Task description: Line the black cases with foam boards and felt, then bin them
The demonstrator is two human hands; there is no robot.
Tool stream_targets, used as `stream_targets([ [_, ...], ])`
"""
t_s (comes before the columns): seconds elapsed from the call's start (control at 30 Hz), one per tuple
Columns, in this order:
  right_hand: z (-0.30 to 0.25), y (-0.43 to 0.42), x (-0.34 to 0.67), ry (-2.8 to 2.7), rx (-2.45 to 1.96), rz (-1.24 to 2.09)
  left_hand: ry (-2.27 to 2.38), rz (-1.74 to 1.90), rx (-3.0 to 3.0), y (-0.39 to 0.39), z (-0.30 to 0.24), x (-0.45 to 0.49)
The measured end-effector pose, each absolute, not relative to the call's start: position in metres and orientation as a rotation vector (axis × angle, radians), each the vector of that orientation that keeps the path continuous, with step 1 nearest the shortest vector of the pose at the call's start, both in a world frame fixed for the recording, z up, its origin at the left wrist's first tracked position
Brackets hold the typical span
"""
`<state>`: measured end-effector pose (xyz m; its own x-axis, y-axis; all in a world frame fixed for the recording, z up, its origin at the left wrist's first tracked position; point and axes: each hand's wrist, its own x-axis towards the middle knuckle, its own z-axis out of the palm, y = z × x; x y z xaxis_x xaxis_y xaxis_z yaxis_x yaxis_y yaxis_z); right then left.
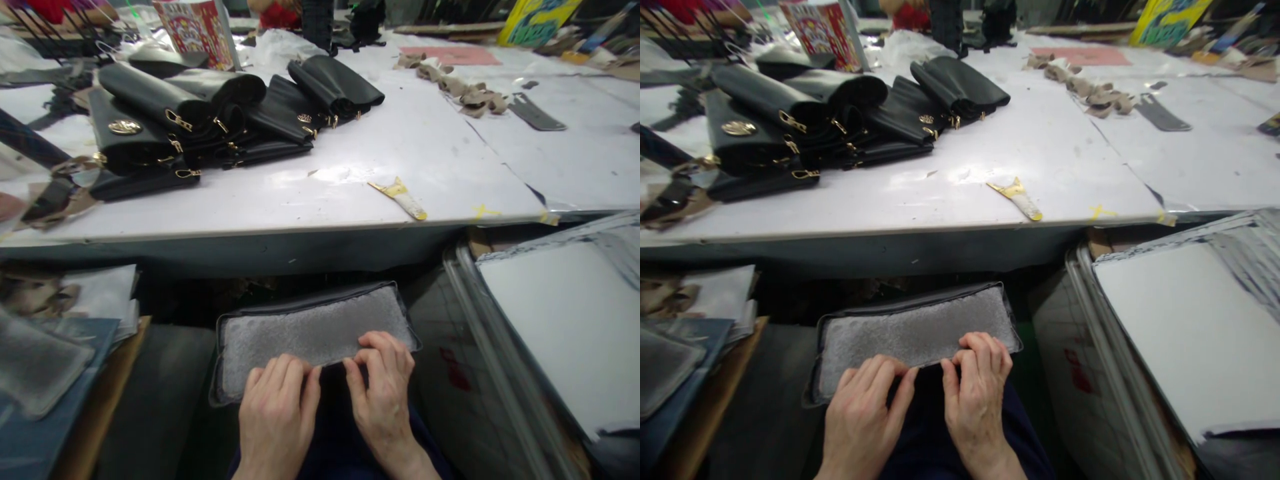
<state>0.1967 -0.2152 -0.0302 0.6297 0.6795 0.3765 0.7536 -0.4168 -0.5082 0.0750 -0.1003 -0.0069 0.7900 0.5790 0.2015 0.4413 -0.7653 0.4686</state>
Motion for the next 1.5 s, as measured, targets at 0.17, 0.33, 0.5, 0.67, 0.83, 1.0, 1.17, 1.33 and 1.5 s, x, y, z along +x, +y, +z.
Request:
stream_targets([
  [0.17,-0.028,-0.213,0.196,-1.083,-2.241,-0.122,0.750,0.437,2.624,-0.099,-0.007,0.077],
  [0.33,-0.023,-0.207,0.195,-1.040,-2.278,-0.101,0.794,0.421,2.671,-0.098,-0.009,0.082],
  [0.5,-0.018,-0.207,0.193,-0.986,-2.245,-0.051,0.799,0.517,2.597,-0.096,-0.013,0.076],
  [0.67,-0.014,-0.211,0.194,-0.958,-2.184,-0.003,0.747,0.534,2.529,-0.092,-0.010,0.069],
  [0.83,-0.017,-0.218,0.196,-1.004,-2.123,0.026,0.665,0.284,2.537,-0.089,-0.007,0.067],
  [1.0,-0.020,-0.219,0.198,-1.057,-2.101,0.019,0.644,0.316,2.461,-0.087,-0.005,0.069],
  [1.17,-0.023,-0.225,0.201,-1.140,-2.087,0.009,0.546,0.383,2.470,-0.084,-0.008,0.066],
  [1.33,-0.028,-0.234,0.204,-1.300,-2.034,0.003,0.397,0.417,2.552,-0.081,-0.009,0.060],
  [1.5,-0.024,-0.224,0.205,-1.206,-2.095,0.018,0.523,0.417,2.480,-0.084,-0.007,0.066],
])
